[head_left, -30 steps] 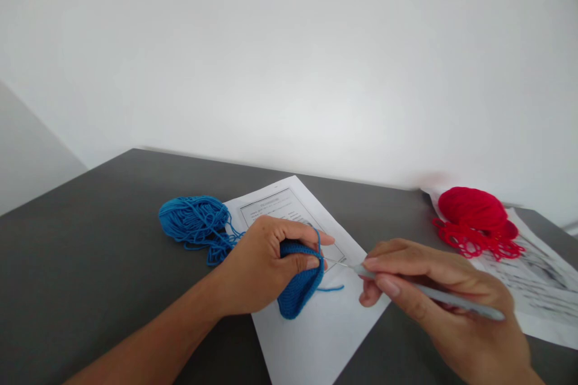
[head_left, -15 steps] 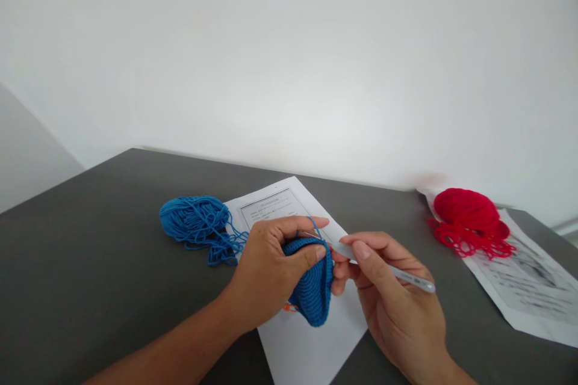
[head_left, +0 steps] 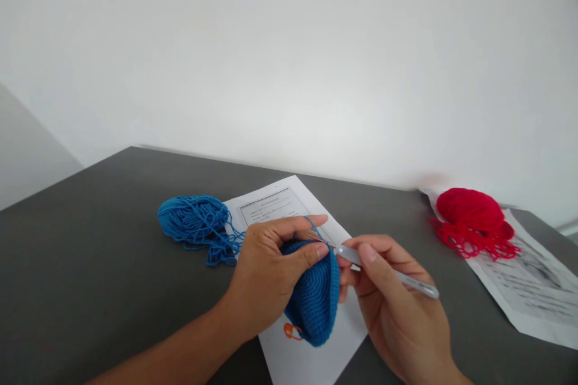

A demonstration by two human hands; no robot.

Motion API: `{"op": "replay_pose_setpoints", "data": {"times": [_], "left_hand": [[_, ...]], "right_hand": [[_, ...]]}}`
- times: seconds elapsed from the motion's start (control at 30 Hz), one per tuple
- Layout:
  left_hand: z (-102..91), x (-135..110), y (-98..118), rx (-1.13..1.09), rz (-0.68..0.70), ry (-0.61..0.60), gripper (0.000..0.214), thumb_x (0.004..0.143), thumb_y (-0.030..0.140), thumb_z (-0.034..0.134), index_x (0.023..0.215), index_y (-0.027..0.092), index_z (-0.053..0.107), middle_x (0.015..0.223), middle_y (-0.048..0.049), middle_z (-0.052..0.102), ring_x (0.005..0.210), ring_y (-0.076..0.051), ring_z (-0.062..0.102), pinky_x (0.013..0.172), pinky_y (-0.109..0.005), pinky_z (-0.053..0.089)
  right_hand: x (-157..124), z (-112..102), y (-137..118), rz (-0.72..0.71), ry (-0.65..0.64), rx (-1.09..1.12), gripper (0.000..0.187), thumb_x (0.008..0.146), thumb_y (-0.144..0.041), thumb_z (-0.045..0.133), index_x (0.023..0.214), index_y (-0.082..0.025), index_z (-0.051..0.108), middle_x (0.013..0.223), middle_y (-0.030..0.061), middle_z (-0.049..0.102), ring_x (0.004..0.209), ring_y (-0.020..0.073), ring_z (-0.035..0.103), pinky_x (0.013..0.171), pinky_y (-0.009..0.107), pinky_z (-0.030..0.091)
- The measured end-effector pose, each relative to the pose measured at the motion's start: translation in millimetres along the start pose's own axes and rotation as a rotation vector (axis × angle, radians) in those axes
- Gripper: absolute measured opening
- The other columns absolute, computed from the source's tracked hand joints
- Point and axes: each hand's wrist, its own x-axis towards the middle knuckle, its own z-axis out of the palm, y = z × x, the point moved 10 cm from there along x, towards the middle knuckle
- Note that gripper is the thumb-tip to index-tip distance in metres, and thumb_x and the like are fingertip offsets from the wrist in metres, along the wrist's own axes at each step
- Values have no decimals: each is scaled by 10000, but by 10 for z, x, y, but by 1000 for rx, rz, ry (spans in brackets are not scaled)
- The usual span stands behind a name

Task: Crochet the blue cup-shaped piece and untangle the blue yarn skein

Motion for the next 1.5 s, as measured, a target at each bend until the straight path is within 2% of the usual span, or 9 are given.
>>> {"op": "replay_pose_setpoints", "data": {"times": [0.07, 0.1, 0.2, 0.47, 0.63, 0.73, 0.93, 1.13, 1.5], "left_hand": [[-22, -6, -23, -37, -8, 36, 50, 739, 185, 820, 780, 207, 837, 899, -8, 824, 875, -191, 738, 779, -256, 546], [-35, -11, -37, -59, -18, 56, 141, 733, 190, 830, 871, 211, 854, 842, 3, 810, 830, -179, 725, 759, -253, 544], [-54, -27, -68, -136, -50, 91, 372, 721, 186, 843, 1092, 216, 842, 764, 23, 785, 732, -148, 691, 733, -246, 547], [-34, -45, -42, -260, -75, 47, 332, 725, 175, 883, 1054, 199, 850, 802, -17, 818, 816, -156, 727, 807, -228, 563], [97, -55, -82, -466, -165, -75, 329, 678, 194, 944, 994, 218, 857, 774, -22, 811, 773, -145, 734, 789, -220, 586], [172, -68, -63, -548, -207, -161, 312, 671, 181, 949, 969, 198, 860, 755, -33, 803, 716, -133, 725, 724, -200, 590], [245, -89, -76, -608, -278, -301, 355, 661, 167, 957, 1002, 169, 856, 779, -60, 807, 654, -127, 715, 638, -189, 574], [150, -13, -133, -490, -295, -258, 403, 645, 175, 973, 1030, 160, 852, 794, -57, 802, 644, -108, 705, 643, -176, 551], [106, 52, -46, -433, -258, -287, 329, 647, 170, 969, 957, 163, 861, 760, -79, 806, 674, -148, 736, 646, -199, 560]], "right_hand": [[-87, 58, -250, -291, -14, -317, 119, 937, -200, 715, 1017, -254, 784, 886, 17, 773, 715, 110, 736, 661, 182, 618], [-152, 127, -347, -422, -37, -473, 189, 931, -150, 704, 1071, -258, 768, 957, 19, 770, 804, 113, 746, 728, 179, 619], [-310, 314, -463, -661, -123, -758, 303, 925, -62, 664, 1182, -219, 698, 1081, 47, 734, 973, 119, 735, 864, 174, 598], [-439, 474, -536, -843, -221, -922, 411, 917, -16, 625, 1286, -195, 609, 1065, 92, 706, 981, 176, 720, 855, 260, 617], [-565, 533, -583, -1001, -153, -1046, 343, 910, -30, 646, 1228, -157, 654, 1024, 128, 738, 933, 213, 730, 819, 325, 630], [-618, 557, -617, -1055, -180, -1129, 335, 904, -24, 649, 1209, -161, 668, 997, 137, 770, 920, 242, 746, 760, 357, 640], [-577, 555, -743, -1034, -381, -1034, 375, 897, -3, 652, 1242, -149, 668, 1010, 117, 796, 936, 227, 759, 777, 340, 653], [-343, 442, -792, -825, -390, -793, 475, 907, 8, 643, 1323, -218, 682, 1036, 88, 783, 925, 210, 752, 745, 324, 644], [-171, 260, -822, -652, -361, -624, 449, 899, -20, 677, 1247, -287, 768, 935, 61, 805, 873, 223, 766, 701, 319, 646]]}}
